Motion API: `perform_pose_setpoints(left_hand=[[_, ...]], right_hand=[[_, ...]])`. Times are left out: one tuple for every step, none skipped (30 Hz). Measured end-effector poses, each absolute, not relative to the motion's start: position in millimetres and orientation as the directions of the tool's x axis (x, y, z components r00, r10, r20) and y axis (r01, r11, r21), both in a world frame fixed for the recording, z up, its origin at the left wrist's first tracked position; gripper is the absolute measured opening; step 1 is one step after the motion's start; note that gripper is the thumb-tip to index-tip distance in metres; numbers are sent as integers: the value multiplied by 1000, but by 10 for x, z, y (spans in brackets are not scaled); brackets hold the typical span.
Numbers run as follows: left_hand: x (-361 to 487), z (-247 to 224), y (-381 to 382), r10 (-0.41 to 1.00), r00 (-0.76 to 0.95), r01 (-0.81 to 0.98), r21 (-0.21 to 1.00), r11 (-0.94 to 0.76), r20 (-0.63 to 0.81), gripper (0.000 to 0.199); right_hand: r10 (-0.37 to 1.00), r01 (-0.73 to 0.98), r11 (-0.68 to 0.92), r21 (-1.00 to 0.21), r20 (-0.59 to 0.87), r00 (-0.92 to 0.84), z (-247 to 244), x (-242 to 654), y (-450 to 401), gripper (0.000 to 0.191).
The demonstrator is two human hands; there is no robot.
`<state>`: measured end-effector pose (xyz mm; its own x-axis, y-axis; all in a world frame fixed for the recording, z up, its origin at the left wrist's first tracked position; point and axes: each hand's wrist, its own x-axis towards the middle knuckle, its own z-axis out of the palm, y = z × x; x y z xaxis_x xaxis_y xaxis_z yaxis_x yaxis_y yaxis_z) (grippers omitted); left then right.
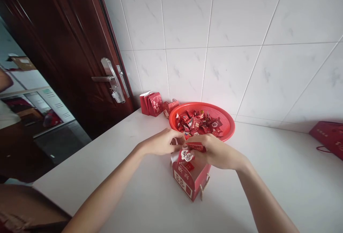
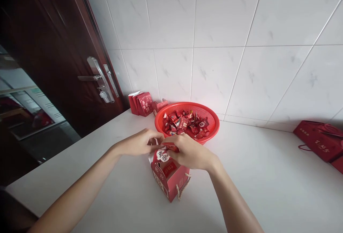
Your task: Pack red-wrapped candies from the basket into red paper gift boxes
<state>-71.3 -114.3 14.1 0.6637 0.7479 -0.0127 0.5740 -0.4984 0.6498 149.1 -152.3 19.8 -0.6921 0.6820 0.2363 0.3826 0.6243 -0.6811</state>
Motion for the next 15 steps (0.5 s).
perform_pose_setpoints(left_hand=[[-718, 133, -1135, 754, 657, 579, 655, -486, -22, 13], [-721, 127, -1131, 757, 653, 580, 662, -475, -30, 13], [-723, 123, -1130, 758, 652, 578, 669, -467, -34, 13], [-723, 122, -1132, 757, 653, 575, 674, -464, -35, 14], [-721, 122, -1138, 753, 657, 569, 677, -467, -31, 14], [-716, 124, -1148, 750, 661, 564, 675, -476, -23, 14], [-710, 126, -1160, 749, 662, 563, 668, -487, -11, 14], [-703, 129, -1174, 751, 660, 565, 656, -500, 4, 12], [-695, 132, -1190, 753, 658, 568, 644, -512, 19, 11], [-688, 136, -1206, 755, 654, 570, 634, -522, 34, 11], [-681, 141, -1222, 756, 653, 568, 630, -529, 46, 11], [-675, 147, -1237, 754, 654, 561, 632, -534, 57, 12], [-671, 152, -1249, 750, 659, 550, 638, -539, 65, 12], [-668, 158, -1259, 744, 664, 538, 645, -544, 74, 13], [-666, 164, -1267, 739, 669, 526, 651, -548, 82, 13]], right_hand=[[693, 407, 609, -680, 207, -691, 198, 1504, -1525, 25], [704, 426, 598, -679, 191, -684, 198, 1517, -1528, 25], [714, 435, 591, -679, 190, -674, 199, 1528, -1529, 24], [724, 432, 585, -687, 202, -659, 199, 1535, -1531, 23], [733, 414, 574, -707, 217, -644, 197, 1535, -1532, 21], [741, 382, 555, -739, 231, -630, 193, 1527, -1533, 20], [748, 338, 531, -778, 242, -618, 186, 1513, -1536, 18], [753, 285, 503, -816, 252, -607, 178, 1494, -1540, 16], [758, 229, 472, -851, 260, -598, 170, 1472, -1546, 15], [763, 171, 437, -883, 264, -590, 163, 1449, -1555, 16], [766, 115, 395, -912, 257, -589, 158, 1428, -1565, 18], [767, 64, 346, -936, 243, -593, 157, 1412, -1577, 19], [768, 19, 293, -956, 223, -600, 158, 1401, -1588, 20], [769, -11, 246, -969, 202, -606, 163, 1397, -1597, 19], [770, -23, 221, -975, 188, -610, 171, 1400, -1603, 18]])
